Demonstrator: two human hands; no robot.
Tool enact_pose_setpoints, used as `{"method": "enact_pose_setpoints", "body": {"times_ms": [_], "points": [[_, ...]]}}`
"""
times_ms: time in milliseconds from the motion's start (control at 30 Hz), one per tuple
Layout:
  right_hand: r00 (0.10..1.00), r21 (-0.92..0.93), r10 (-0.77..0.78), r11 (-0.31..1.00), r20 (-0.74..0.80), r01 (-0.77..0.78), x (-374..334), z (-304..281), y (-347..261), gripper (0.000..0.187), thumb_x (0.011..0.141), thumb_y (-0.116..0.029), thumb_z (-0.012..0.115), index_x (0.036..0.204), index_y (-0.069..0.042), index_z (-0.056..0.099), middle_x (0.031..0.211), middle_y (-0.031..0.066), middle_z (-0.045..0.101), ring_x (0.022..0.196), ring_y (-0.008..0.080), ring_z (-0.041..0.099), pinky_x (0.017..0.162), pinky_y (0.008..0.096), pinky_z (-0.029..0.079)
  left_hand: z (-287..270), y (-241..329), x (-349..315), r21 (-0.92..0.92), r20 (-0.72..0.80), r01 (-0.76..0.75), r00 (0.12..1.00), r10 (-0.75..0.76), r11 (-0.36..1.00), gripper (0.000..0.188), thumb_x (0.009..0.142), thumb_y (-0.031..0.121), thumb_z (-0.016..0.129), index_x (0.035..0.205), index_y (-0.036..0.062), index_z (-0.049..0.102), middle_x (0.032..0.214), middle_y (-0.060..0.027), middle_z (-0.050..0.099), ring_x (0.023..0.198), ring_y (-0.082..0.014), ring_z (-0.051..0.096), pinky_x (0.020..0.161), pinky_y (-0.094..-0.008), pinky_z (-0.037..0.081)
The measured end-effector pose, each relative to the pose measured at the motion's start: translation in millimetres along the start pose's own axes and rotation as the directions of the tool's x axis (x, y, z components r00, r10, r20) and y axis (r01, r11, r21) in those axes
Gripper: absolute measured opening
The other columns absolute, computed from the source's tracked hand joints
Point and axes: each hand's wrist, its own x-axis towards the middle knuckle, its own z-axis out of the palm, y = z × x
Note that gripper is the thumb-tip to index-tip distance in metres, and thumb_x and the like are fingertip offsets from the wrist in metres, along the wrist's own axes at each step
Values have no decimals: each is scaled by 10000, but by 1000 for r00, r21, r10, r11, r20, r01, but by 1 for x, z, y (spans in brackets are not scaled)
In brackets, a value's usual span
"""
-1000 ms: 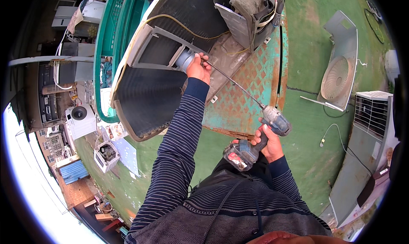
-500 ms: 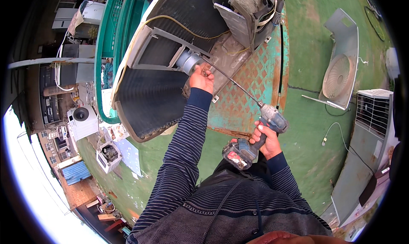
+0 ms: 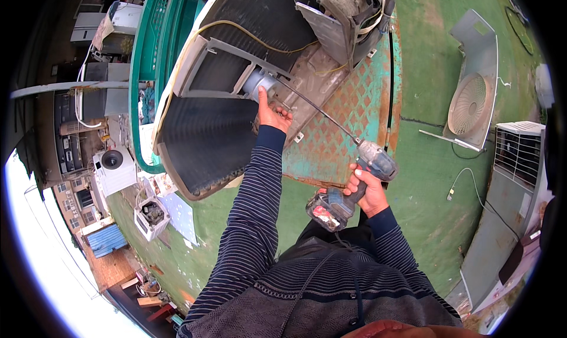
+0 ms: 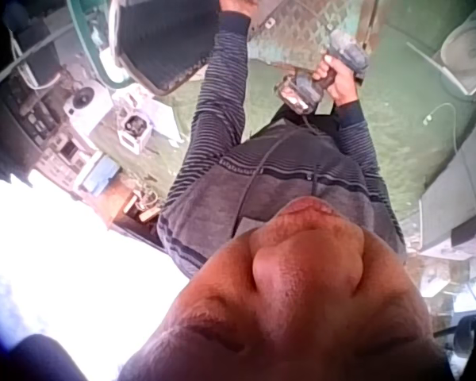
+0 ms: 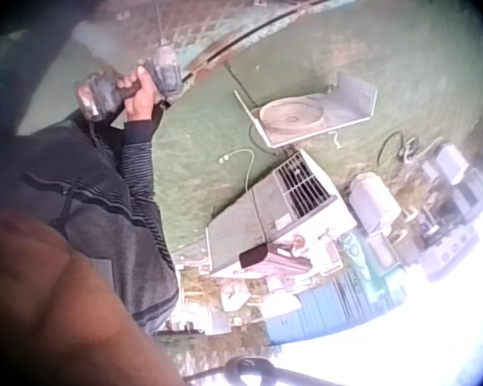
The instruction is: The person uses a power drill to remove a screw from a fan motor assembly. They then use pliers to remove a retaining clip from a fan blade and attach the blade to the motor shaft. Finally, they place a plastic fan cover over the assembly.
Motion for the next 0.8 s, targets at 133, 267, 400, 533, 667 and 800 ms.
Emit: {"method": "enact_pose_setpoints", "body": {"times_ms": [133,267,400,533,667,800], "points": [[1000,10,6,1000,-3,-6,2,1,2,263,910,-159,608,1138,-34,567,717,15,484,630,156,493,625,365,451,7,-1,3,-115,-56,30,998,-36,993,1203,659,771,742,1464,14,266,847,-24,370,664,-143,363,781,-411,474],[1000,11,0,1000,-2,0,4,3,2,258,913,-156,606,1137,-35,569,716,14,484,624,154,493,623,365,451,16,2,4,-185,-24,-6,1000,2,983,972,691,745,740,1309,59,437,904,-41,430,726,-148,382,824,-443,483],[1000,24,2,1000,-1,-2,6,2,3,255,914,-155,604,1136,-35,571,717,15,487,626,154,494,624,365,453,17,4,9,-215,48,-5,999,16,977,742,724,722,731,1106,117,533,955,-32,484,787,-144,401,796,-424,488],[1000,29,13,1000,1,-13,6,1,3,258,913,-156,606,1138,-34,572,717,15,489,626,154,494,625,364,453,14,4,12,-208,67,-14,997,28,978,732,725,723,729,1111,132,539,960,-5,486,798,-134,417,740,-380,475],[1000,6,8,1000,-16,-7,5,5,2,262,911,-154,609,1140,-33,573,717,15,490,627,154,494,626,366,454,16,3,12,-215,31,-18,999,25,977,722,723,724,729,1114,146,542,949,18,477,779,-125,399,702,-352,457],[1000,13,7,1000,-8,-7,5,4,3,259,910,-151,611,1139,-35,575,716,17,494,627,156,500,627,369,457,16,4,13,-224,14,-9,1000,12,975,728,712,728,736,1113,152,539,938,26,469,766,-122,382,690,-342,451]]}}
